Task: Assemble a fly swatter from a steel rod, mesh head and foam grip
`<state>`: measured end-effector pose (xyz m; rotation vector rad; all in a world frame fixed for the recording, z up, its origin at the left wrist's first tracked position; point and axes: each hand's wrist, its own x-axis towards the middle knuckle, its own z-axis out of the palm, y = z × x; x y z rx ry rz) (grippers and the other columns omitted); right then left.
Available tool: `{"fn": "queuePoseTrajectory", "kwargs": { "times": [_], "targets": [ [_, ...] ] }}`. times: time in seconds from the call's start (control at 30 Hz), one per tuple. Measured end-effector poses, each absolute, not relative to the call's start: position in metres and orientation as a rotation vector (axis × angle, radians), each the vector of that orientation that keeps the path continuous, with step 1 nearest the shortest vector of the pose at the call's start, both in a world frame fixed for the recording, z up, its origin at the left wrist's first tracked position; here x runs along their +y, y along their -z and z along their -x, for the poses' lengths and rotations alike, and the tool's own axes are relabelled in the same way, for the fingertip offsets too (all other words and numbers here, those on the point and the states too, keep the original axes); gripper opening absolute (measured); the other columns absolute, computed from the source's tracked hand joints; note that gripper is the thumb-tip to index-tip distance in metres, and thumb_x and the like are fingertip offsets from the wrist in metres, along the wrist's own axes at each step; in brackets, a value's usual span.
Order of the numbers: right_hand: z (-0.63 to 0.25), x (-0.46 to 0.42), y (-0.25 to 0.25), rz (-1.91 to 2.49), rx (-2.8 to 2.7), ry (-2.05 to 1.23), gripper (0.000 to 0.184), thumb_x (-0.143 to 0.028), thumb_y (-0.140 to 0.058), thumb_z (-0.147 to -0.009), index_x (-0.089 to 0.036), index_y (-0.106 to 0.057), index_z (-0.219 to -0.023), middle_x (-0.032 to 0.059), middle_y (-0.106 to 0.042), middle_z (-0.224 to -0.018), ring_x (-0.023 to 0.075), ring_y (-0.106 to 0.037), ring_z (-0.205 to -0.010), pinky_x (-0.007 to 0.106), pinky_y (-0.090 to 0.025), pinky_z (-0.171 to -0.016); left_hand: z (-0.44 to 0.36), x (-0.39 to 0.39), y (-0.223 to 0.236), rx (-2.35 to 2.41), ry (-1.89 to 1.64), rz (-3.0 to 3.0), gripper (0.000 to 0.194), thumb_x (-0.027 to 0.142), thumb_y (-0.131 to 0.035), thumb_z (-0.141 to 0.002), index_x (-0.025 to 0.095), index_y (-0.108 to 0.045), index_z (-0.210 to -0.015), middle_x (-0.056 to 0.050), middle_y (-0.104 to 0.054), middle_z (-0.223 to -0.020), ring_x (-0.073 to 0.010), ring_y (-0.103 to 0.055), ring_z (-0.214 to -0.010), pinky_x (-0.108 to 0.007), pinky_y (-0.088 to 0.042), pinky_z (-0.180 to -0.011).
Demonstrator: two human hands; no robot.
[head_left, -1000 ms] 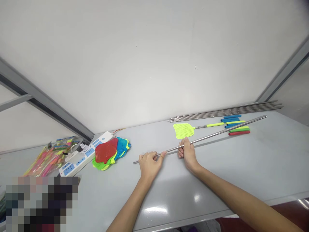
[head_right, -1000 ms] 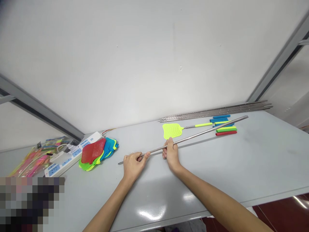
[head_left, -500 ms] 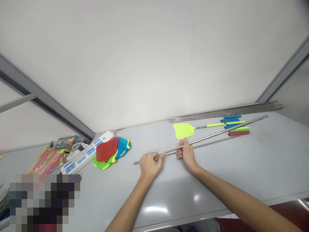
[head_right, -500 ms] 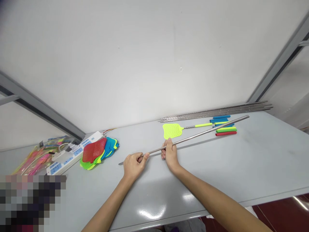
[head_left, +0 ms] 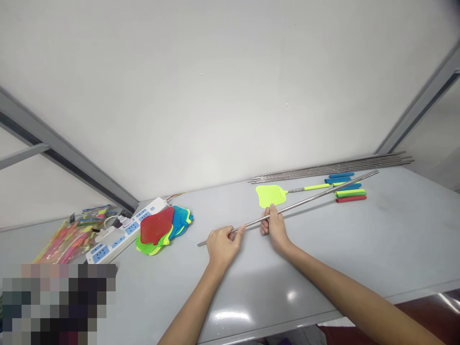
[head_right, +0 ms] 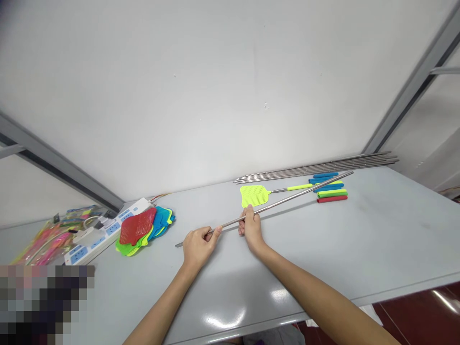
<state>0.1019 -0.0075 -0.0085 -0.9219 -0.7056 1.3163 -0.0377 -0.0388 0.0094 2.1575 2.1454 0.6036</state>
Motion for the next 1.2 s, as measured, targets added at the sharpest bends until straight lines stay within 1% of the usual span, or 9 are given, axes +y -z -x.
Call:
{"fn": "queuePoseTrajectory", "kwargs": {
  "times": [0.2, 0.47, 0.67, 0.87, 1.2],
  "targets": [
    [-0.1060, -0.0033, 0.0079, 0.940, -0.688, -1.381, 0.036, -0.041, -0.038, -0.075, -0.018, -0.029, -0.048, -0.0075, -0.027, -0.036, 0.0053, -0.027, -0.028, 0.019, -0.030, -0.029, 0.0358, -0.0380, -0.0107, 2.146, -0.641, -2.147, 0.045, 0.051, -0.034, -0.073, 0.017, -0.041, -0.043, 0.000, -0.050, -0.044, -0.0106, -0.040, -0.044, -0.024, -0.024, -0.054],
    [-0.1083, -0.0017, 0.0073, 0.943, -0.633, -1.420, 0.032, -0.035, -0.036, -0.074, -0.019, -0.029, -0.048, -0.0074, -0.028, -0.035, 0.0059, -0.027, -0.028, 0.019, -0.030, -0.029, 0.0354, -0.0369, -0.0114, 2.112, -0.638, -2.147, 0.045, 0.052, -0.033, -0.073, 0.017, -0.043, -0.045, 0.000, -0.053, -0.047, -0.0111, -0.043, -0.047, -0.024, -0.026, -0.056],
    [-0.1094, -0.0020, 0.0068, 0.916, -0.618, -1.415, 0.028, -0.032, -0.035, -0.073, -0.019, -0.029, -0.049, -0.0074, -0.028, -0.036, 0.0059, -0.027, -0.029, 0.019, -0.031, -0.030, 0.0332, -0.0368, -0.0115, 2.050, -0.629, -2.151, 0.045, 0.053, -0.034, -0.072, 0.018, -0.044, -0.046, 0.001, -0.052, -0.046, -0.0117, -0.044, -0.047, -0.023, -0.026, -0.053],
    [-0.1093, -0.0014, 0.0071, 0.910, -0.600, -1.420, 0.028, -0.032, -0.035, -0.073, -0.019, -0.029, -0.049, -0.0072, -0.028, -0.037, 0.0056, -0.027, -0.029, 0.019, -0.031, -0.030, 0.0335, -0.0364, -0.0098, 2.041, -0.669, -2.182, 0.043, 0.051, -0.034, -0.073, 0.018, -0.044, -0.047, 0.001, -0.052, -0.048, -0.0113, -0.045, -0.049, -0.022, -0.026, -0.055],
    [-0.1101, -0.0003, 0.0053, 0.923, -0.587, -1.407, 0.024, -0.030, -0.035, -0.072, -0.019, -0.029, -0.051, -0.0074, -0.028, -0.036, 0.0060, -0.027, -0.029, 0.019, -0.031, -0.029, 0.0317, -0.0373, -0.0096, 1.999, -0.694, -2.199, 0.042, 0.048, -0.035, -0.074, 0.017, -0.044, -0.048, 0.002, -0.051, -0.047, -0.0104, -0.044, -0.048, -0.022, -0.024, -0.052]
  ]
}}
